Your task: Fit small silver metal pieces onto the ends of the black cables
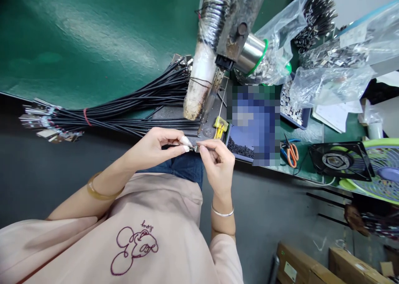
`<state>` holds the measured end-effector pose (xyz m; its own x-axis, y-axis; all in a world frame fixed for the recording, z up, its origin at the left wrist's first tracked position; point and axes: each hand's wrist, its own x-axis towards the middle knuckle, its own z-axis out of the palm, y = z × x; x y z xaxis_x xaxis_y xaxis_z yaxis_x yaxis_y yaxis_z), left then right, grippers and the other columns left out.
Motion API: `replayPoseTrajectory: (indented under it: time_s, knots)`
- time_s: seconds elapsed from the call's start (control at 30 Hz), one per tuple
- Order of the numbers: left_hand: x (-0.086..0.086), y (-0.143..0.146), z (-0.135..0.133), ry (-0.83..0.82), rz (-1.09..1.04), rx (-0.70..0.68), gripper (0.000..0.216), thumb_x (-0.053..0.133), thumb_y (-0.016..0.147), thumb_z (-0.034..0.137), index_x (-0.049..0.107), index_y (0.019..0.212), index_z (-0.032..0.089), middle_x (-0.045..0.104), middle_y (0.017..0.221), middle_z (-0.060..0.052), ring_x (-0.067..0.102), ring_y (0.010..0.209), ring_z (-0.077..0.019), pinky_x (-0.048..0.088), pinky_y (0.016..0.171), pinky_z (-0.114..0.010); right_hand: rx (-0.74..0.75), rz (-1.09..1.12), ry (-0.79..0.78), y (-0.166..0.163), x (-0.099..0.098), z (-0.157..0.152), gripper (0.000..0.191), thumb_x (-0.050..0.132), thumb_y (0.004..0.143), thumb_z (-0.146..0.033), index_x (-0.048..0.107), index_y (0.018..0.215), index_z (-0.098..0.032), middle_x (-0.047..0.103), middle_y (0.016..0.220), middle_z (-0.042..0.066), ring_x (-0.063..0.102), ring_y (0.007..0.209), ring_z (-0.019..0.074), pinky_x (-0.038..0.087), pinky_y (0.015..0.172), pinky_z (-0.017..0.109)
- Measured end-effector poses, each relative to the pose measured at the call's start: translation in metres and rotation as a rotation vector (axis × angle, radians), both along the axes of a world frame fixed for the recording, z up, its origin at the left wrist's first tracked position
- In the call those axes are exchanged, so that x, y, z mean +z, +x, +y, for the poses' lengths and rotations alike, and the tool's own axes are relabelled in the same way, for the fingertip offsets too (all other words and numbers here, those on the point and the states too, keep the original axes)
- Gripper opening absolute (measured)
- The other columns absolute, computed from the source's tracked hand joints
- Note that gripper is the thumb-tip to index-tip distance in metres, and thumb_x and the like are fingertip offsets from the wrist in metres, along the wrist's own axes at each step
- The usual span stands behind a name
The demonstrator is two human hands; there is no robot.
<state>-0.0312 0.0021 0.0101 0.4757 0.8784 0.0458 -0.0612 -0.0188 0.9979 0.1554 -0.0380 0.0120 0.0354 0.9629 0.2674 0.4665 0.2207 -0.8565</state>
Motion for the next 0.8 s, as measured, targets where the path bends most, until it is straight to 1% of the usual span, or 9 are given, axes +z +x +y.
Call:
replayPoseTrajectory:
  time_s: [0.1, 0.17, 0.23, 0.3, 0.4, 0.47, 0.57, 0.67, 0.8]
  knots:
    - [-0.003, 0.004, 0.0, -0.003, -0.018, 0.023, 0.014, 0.066, 0.086, 0.021, 0.072, 0.077, 0.01, 0.066, 0.073, -0.002, 0.055, 0.066, -0.0088, 0.045, 0.063, -0.018, -0.01, -0.208, 0.235, 0.001, -0.003, -0.003, 0.014, 0.065, 0.093, -0.018, 0.075, 0.1, -0.026, 0.074, 0.094, 0.002, 0.069, 0.08, 0.0144, 0.054, 0.067, 0.027]
    - [-0.005, 0.007, 0.0, -0.011, -0.012, 0.059, 0.015, 0.066, 0.085, 0.021, 0.071, 0.075, 0.011, 0.067, 0.073, -0.002, 0.055, 0.066, -0.0088, 0.045, 0.063, -0.018, -0.06, -0.306, 0.341, 0.002, -0.003, -0.006, 0.018, 0.067, 0.092, -0.016, 0.075, 0.104, -0.028, 0.074, 0.09, 0.001, 0.067, 0.071, 0.0126, 0.051, 0.06, 0.026]
    - [-0.004, 0.01, 0.0, -0.043, -0.001, 0.102, 0.014, 0.066, 0.084, 0.02, 0.071, 0.075, 0.011, 0.067, 0.073, -0.002, 0.056, 0.066, -0.0091, 0.045, 0.061, -0.017, -0.162, -0.247, 0.378, 0.002, -0.002, -0.008, 0.019, 0.064, 0.094, -0.021, 0.073, 0.11, -0.027, 0.069, 0.075, -0.002, 0.061, 0.057, 0.0108, 0.046, 0.051, 0.025]
    - [-0.004, 0.013, 0.0, -0.068, 0.002, 0.137, 0.012, 0.067, 0.083, 0.02, 0.07, 0.074, 0.011, 0.066, 0.072, -0.001, 0.057, 0.066, -0.0091, 0.044, 0.06, -0.017, -0.267, -0.082, 0.401, 0.001, -0.001, -0.009, 0.022, 0.056, 0.098, -0.024, 0.066, 0.117, -0.027, 0.063, 0.065, -0.005, 0.055, 0.047, 0.01, 0.044, 0.045, 0.025]
    - [-0.003, 0.015, 0.001, -0.073, -0.018, 0.161, 0.012, 0.066, 0.081, 0.018, 0.069, 0.072, 0.011, 0.066, 0.07, 0.0, 0.056, 0.065, -0.0083, 0.043, 0.061, -0.016, -0.319, 0.041, 0.382, -0.002, 0.0, -0.01, 0.025, 0.052, 0.099, -0.019, 0.056, 0.122, -0.027, 0.073, 0.08, -0.003, 0.061, 0.048, 0.0101, 0.052, 0.048, 0.026]
    - [-0.003, 0.016, 0.003, -0.063, -0.024, 0.162, 0.012, 0.065, 0.08, 0.016, 0.068, 0.07, 0.011, 0.064, 0.068, 0.0, 0.054, 0.065, -0.0078, 0.042, 0.061, -0.016, -0.277, -0.025, 0.323, -0.004, -0.002, -0.009, 0.021, 0.056, 0.098, -0.016, 0.058, 0.116, -0.026, 0.077, 0.095, 0.0, 0.073, 0.065, 0.0134, 0.061, 0.063, 0.029]
    - [-0.005, 0.019, 0.004, -0.057, -0.005, 0.176, 0.012, 0.062, 0.079, 0.015, 0.067, 0.068, 0.011, 0.061, 0.066, 0.001, 0.052, 0.063, -0.0077, 0.041, 0.06, -0.017, -0.145, -0.137, 0.254, -0.004, -0.005, -0.006, 0.011, 0.065, 0.093, -0.015, 0.065, 0.101, -0.024, 0.078, 0.102, 0.003, 0.077, 0.091, 0.0178, 0.065, 0.079, 0.031]
    - [-0.007, 0.023, 0.006, -0.073, 0.011, 0.204, 0.012, 0.062, 0.078, 0.016, 0.066, 0.067, 0.011, 0.059, 0.065, 0.001, 0.049, 0.06, -0.0074, 0.039, 0.057, -0.018, -0.073, -0.133, 0.217, -0.005, -0.008, -0.002, 0.008, 0.066, 0.092, -0.015, 0.065, 0.093, -0.023, 0.077, 0.108, 0.003, 0.077, 0.091, 0.0161, 0.066, 0.075, 0.027]
    - [-0.006, 0.026, 0.007, -0.064, 0.027, 0.245, 0.013, 0.061, 0.076, 0.017, 0.063, 0.065, 0.012, 0.055, 0.063, 0.002, 0.046, 0.058, -0.0068, 0.035, 0.054, -0.019, -0.099, -0.083, 0.171, -0.007, -0.009, 0.004, 0.006, 0.067, 0.091, -0.018, 0.063, 0.088, -0.022, 0.077, 0.105, 0.003, 0.076, 0.082, 0.0144, 0.066, 0.072, 0.026]
